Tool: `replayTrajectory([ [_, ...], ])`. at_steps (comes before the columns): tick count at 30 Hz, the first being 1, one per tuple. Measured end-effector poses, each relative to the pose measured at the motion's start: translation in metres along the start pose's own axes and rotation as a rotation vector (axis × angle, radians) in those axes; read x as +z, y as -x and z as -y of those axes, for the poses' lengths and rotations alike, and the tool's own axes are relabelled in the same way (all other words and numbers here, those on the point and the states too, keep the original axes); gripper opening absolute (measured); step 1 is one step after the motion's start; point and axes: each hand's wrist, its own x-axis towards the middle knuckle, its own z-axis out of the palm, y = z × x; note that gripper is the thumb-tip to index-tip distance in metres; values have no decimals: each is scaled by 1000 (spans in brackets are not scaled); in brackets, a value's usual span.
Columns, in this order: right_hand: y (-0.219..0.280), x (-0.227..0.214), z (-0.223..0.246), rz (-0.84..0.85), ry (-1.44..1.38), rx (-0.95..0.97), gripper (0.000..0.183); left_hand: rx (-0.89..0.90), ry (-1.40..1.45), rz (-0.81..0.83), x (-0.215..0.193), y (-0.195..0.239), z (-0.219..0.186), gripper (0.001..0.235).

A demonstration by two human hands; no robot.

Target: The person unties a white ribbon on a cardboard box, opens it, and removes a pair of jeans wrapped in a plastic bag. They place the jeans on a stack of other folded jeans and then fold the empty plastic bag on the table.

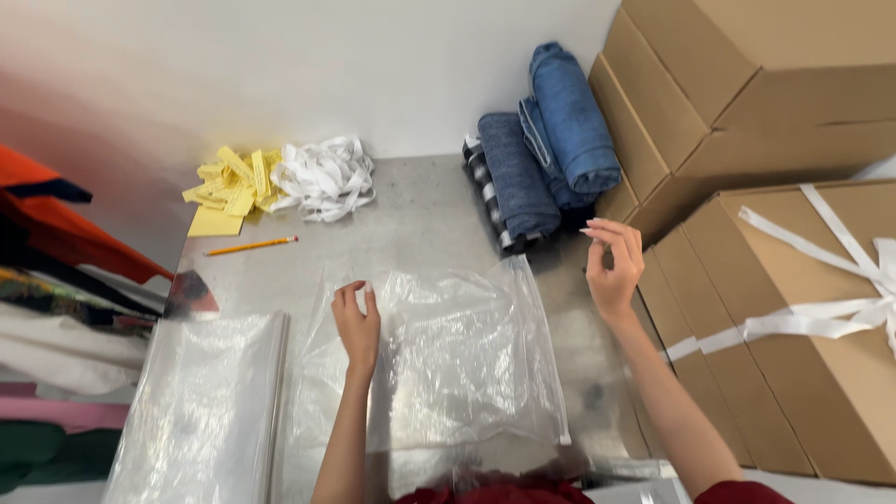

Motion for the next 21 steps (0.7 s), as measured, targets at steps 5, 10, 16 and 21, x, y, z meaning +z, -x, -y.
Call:
replayTrajectory([
  [5, 44, -11, 43, 78, -54, 222, 28, 169, -273, 3, -16, 63, 42, 37],
  [10, 100, -9, 60, 664, -44, 688, 54, 2, -601, 303, -3, 111, 68, 56],
  [16, 149, -20, 79, 1071, 205, 1052, 93, -93, -622, 239, 3, 132, 57, 54],
  [21, 173, -44, 73, 916, 93, 1262, 80, -139, -180, 173, -28, 131, 53, 45],
])
